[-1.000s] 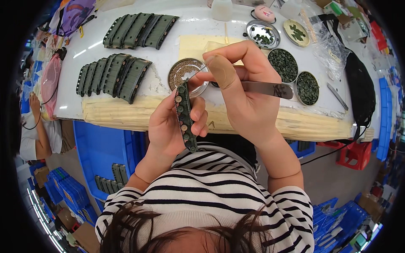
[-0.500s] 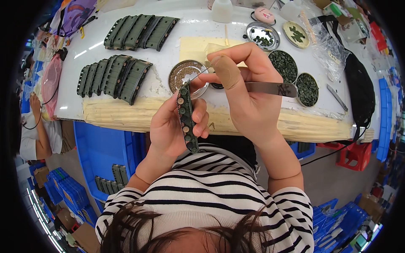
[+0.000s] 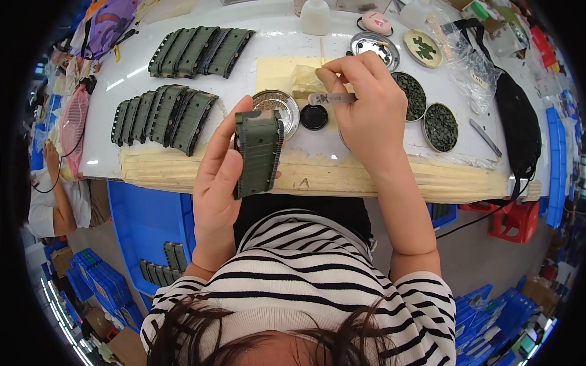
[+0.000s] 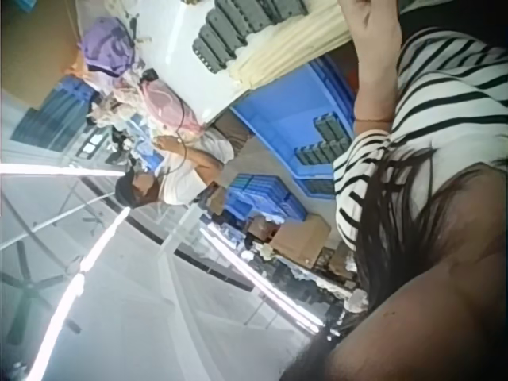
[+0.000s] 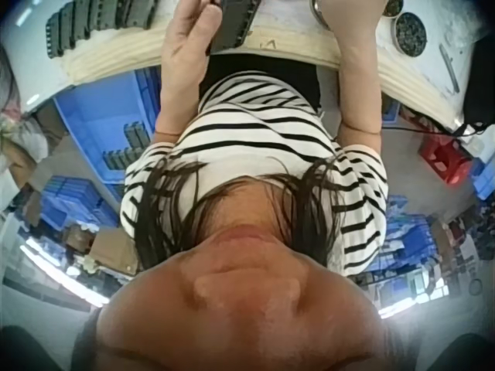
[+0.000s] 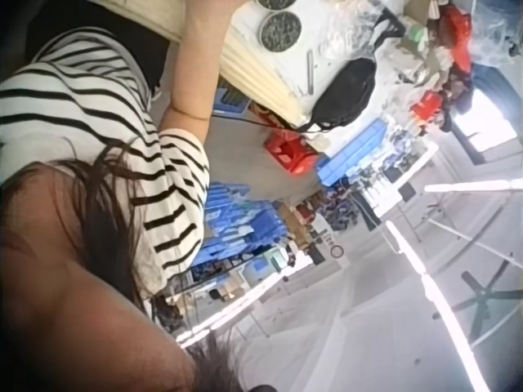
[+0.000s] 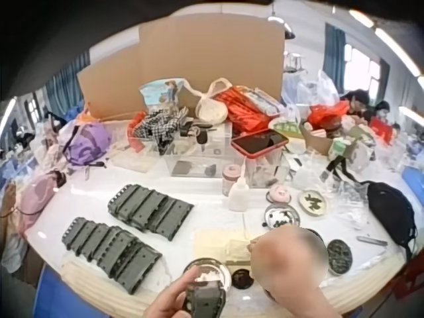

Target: Applying adhesive to small green plastic toy tank parts using a precision applicator tool at a factory workbench.

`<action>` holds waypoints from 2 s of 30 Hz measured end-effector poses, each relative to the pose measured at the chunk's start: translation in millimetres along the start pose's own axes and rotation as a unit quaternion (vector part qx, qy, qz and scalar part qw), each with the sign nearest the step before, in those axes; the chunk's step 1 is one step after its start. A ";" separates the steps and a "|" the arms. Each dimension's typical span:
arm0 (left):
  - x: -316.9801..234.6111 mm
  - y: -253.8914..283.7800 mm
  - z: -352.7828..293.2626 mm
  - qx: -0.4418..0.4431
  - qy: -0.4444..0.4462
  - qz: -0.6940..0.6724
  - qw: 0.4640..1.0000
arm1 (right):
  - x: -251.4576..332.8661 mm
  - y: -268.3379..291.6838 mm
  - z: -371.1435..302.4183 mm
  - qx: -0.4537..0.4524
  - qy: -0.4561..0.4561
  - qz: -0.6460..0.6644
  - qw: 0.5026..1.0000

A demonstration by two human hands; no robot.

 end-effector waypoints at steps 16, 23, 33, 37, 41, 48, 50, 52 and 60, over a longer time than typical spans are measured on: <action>-20.2 -2.8 -5.6 -0.019 -0.128 0.279 0.952 | 40.7 4.7 -19.0 0.098 -0.100 0.432 0.891; -19.2 -1.0 -5.3 -0.021 -0.132 0.284 0.949 | 41.6 3.2 -18.7 0.104 -0.093 0.417 0.898; -17.6 -0.5 -4.3 -0.018 -0.136 0.290 0.947 | 39.6 2.6 -18.5 0.104 -0.097 0.415 0.899; -15.7 0.3 -3.5 -0.021 -0.125 0.266 0.956 | 32.5 6.1 -15.5 0.080 -0.122 0.433 0.890; -6.0 4.3 -3.3 -0.003 -0.062 0.149 0.987 | 11.8 18.8 -0.8 -0.026 -0.078 0.294 0.952; 16.7 -0.1 -5.2 0.052 0.035 -0.037 0.997 | 6.2 6.1 4.4 -0.004 -0.004 -0.007 1.000; 18.2 -3.7 -4.8 0.056 0.048 -0.076 0.994 | 4.5 0.0 3.3 0.030 -0.007 -0.020 0.999; 21.2 -3.5 -4.9 0.052 0.056 -0.118 0.990 | 4.4 -4.4 1.5 0.069 -0.014 -0.035 0.997; 36.0 -0.5 -9.7 0.011 0.102 -0.135 0.986 | 33.7 35.0 -11.2 0.055 0.014 0.054 0.997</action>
Point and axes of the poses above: each hand's wrist, its own z-axis towards the middle knuckle, its own y-axis out of the back of the hand, x = y × z, the point moved 8 cm from there along z, towards the middle knuckle, and after that the axes turned 14 degrees about -z, right-handed, at the moved point
